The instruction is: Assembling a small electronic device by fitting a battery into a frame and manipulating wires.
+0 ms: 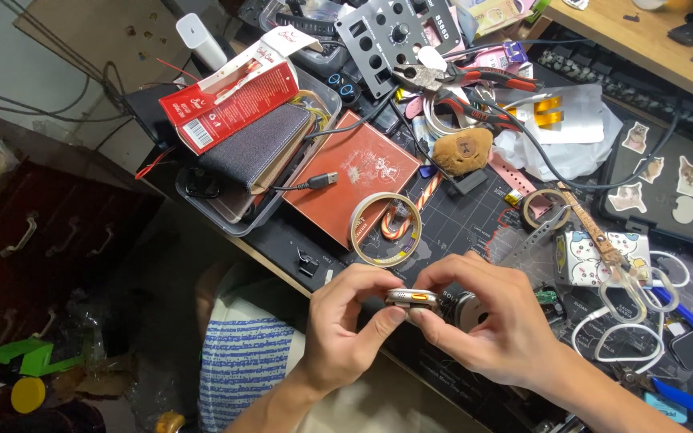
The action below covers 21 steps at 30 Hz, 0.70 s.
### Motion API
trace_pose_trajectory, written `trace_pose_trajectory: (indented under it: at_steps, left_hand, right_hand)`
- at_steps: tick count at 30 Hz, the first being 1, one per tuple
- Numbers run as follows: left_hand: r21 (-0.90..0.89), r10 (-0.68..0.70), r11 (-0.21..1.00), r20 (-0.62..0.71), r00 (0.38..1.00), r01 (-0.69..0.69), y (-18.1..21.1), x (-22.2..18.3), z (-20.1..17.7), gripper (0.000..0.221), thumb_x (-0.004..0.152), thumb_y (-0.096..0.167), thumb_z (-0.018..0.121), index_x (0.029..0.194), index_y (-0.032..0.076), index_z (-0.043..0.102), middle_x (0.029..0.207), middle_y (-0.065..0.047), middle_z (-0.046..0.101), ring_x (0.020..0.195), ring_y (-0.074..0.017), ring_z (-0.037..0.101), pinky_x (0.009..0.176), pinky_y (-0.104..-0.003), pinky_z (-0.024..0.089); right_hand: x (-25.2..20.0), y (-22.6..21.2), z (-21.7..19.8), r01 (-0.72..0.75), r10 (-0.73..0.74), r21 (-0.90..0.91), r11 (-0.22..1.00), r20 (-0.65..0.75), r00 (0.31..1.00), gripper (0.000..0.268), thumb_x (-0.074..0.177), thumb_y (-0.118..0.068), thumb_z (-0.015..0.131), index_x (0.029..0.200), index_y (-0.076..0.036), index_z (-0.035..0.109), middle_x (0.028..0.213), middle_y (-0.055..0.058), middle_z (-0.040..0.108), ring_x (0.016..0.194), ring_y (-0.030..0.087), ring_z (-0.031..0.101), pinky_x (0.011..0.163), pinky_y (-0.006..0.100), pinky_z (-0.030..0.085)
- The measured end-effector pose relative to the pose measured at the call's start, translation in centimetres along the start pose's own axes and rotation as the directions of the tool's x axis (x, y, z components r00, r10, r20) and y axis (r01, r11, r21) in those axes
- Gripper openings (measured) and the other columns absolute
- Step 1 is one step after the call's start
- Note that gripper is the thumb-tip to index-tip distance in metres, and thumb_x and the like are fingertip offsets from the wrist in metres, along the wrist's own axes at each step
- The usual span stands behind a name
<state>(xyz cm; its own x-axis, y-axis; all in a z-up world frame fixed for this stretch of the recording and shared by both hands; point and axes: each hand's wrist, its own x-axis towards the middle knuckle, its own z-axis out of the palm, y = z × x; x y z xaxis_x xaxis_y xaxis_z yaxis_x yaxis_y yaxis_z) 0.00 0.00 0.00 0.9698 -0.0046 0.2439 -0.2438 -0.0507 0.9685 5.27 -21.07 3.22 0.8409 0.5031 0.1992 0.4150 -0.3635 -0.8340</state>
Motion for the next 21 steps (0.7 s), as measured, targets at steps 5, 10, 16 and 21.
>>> trace_pose_trajectory:
  at_steps: [5,10,16,21]
  left_hand:
    - [0.025,-0.023,0.999,0.032,0.999,0.023,0.7,0.3,0.1,0.023,0.106,0.025,0.069,0.112,0.003,0.073,0.106,-0.011,0.075,0.094,-0.022,0.074,0.084,-0.03,0.063]
    - [0.079,0.099,0.992,0.035,0.994,-0.102,0.8,0.3,0.2,0.023,0.11,0.026,0.065,0.108,0.003,0.067,0.104,-0.013,0.074,0.092,-0.0266,0.073,0.085,-0.035,0.061]
    - [0.107,0.113,0.987,0.039,0.993,-0.116,0.8,0.0,0.4,0.018,0.11,0.021,0.062,0.111,0.003,0.065,0.106,-0.013,0.073,0.095,-0.0277,0.072,0.088,-0.037,0.061]
    - [-0.089,-0.041,0.995,0.019,0.999,0.043,1.1,-0.2,1.0,0.02,0.107,0.018,0.061,0.116,0.001,0.067,0.111,-0.014,0.068,0.099,-0.0239,0.07,0.089,-0.032,0.061]
  right_hand:
    - [0.0,-0.1,0.1,0.017,-0.017,0.003,1.0,-0.008,1.0,0.019,0.095,-0.03,0.079,0.102,-0.014,0.073,0.091,-0.003,0.081,0.072,0.015,0.067,0.075,0.03,0.049]
    - [-0.1,-0.1,0.0,0.051,-0.051,-0.015,0.999,0.006,0.999,0.021,0.097,-0.032,0.076,0.104,-0.012,0.073,0.094,-0.002,0.081,0.075,0.016,0.068,0.076,0.03,0.049]
    - [-0.2,-0.2,0.1,0.04,-0.04,-0.017,0.999,0.004,0.999,0.021,0.096,-0.031,0.077,0.105,-0.013,0.075,0.095,-0.002,0.082,0.077,0.016,0.07,0.077,0.031,0.051]
    - [-0.1,-0.1,0.3,0.08,-0.081,-0.052,0.995,-0.018,0.997,0.018,0.097,-0.029,0.076,0.106,-0.014,0.073,0.095,-0.002,0.081,0.078,0.015,0.071,0.08,0.03,0.05]
